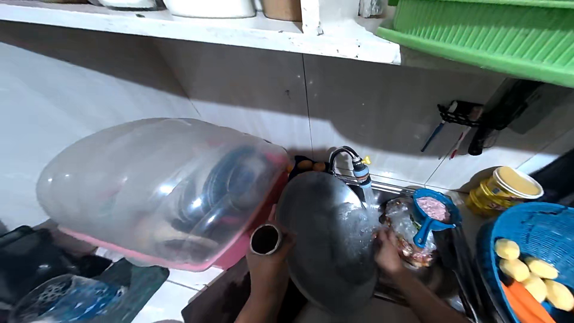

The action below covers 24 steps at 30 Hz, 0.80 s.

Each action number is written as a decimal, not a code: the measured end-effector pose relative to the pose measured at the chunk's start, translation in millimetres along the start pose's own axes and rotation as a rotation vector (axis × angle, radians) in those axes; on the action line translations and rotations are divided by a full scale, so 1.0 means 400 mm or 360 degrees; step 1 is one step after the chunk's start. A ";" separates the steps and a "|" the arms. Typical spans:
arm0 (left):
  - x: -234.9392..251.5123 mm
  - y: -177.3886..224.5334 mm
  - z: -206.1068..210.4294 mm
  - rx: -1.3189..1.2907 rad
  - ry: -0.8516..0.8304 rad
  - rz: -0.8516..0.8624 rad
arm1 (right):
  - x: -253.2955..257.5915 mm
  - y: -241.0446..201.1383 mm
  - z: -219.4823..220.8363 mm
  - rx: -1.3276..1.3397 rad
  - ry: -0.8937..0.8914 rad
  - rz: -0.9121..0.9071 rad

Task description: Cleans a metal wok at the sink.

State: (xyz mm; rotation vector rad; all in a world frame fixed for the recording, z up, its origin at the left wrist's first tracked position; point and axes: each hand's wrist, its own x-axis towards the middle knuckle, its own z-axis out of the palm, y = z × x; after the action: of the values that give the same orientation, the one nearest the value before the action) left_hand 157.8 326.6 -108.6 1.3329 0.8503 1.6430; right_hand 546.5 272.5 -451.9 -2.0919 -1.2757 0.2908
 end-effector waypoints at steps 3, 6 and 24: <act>0.023 0.062 0.032 0.0184 -0.0075 0.0095 | 0.060 -0.028 0.061 0.0326 -0.0019 0.0351; 0.059 0.106 0.083 0.0335 -0.0273 0.0331 | 0.090 -0.102 0.079 0.0542 -0.0326 0.0460; 0.073 0.191 0.177 0.0785 -0.0598 0.0610 | 0.217 -0.300 -0.065 0.0418 -0.0774 0.0726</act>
State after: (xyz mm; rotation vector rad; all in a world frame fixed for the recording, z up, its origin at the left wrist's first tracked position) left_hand 210.2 321.0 -14.3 2.1812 0.8329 1.4262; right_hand 518.0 372.2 -343.2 -2.1253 -0.9230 1.1604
